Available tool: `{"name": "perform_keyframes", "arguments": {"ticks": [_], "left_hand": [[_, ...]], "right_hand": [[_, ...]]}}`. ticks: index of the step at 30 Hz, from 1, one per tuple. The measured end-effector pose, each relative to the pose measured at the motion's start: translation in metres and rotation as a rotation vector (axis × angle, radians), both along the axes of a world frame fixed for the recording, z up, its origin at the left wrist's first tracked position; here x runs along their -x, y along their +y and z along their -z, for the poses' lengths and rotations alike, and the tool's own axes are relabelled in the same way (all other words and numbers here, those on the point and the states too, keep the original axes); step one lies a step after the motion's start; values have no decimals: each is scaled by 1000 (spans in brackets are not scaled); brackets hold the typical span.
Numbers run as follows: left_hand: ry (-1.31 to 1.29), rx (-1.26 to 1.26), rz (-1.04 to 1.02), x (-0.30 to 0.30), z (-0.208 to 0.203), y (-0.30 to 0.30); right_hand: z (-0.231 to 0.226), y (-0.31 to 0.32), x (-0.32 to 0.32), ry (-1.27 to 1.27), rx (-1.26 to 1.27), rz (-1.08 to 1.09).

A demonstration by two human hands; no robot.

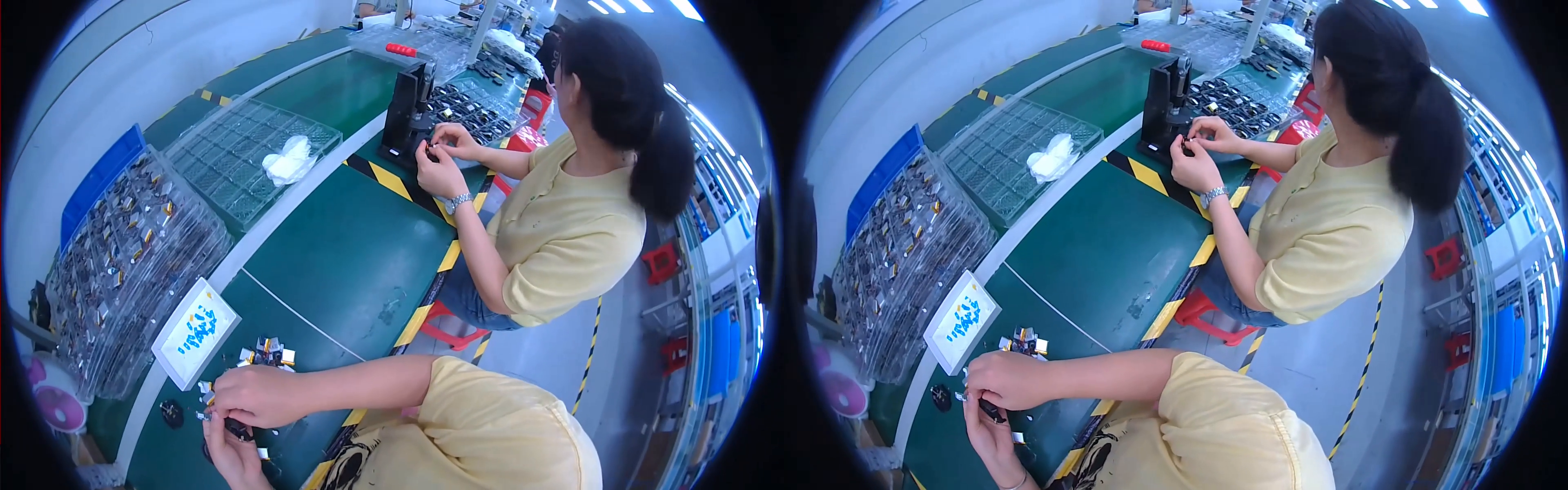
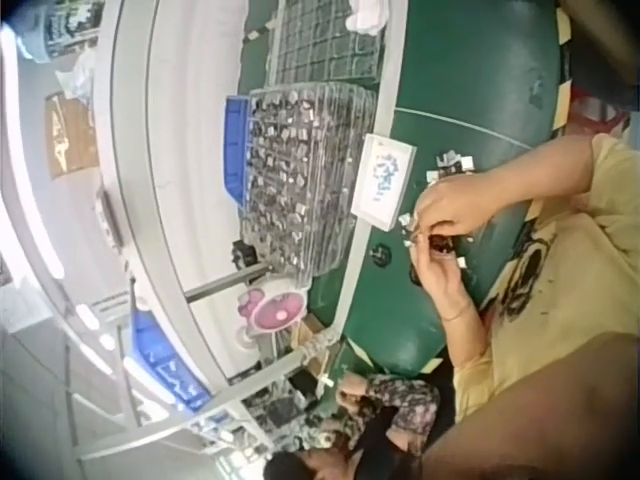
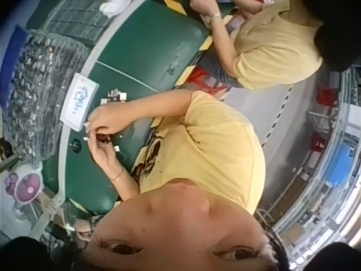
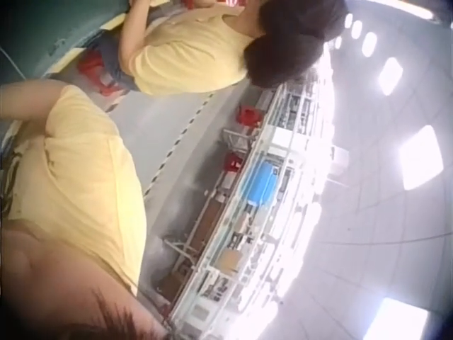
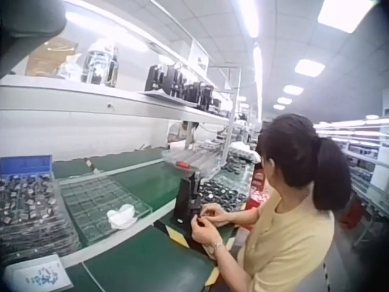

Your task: The person assembles electronic components by hand, connecting rechargeable batteries to PCBs and housing them in smartwatch casings.

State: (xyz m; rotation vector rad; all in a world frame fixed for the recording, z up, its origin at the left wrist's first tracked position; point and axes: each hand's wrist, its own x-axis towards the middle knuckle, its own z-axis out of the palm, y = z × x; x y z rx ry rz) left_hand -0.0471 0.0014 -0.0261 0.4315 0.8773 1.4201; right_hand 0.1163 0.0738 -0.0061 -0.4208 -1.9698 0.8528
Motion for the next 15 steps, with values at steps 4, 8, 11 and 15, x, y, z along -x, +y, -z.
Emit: {"name": "perform_keyframes", "arguments": {"ticks": [4, 8, 11, 15], "left_hand": [[67, -3, -25, -1, -6, 1], [103, -3, -56, 1, -2, 1], [90, -25, -45, -1, -1, 1], [42, -84, 186, 17, 5, 4]], "right_hand": [[-3, 3, -2, -15, 82, -33], [-7, 2, -1, -24, 78, -52], [-8, 4, 1, -71, 97, -50], [-18, 21, 0, -179, 292, -129]]}}
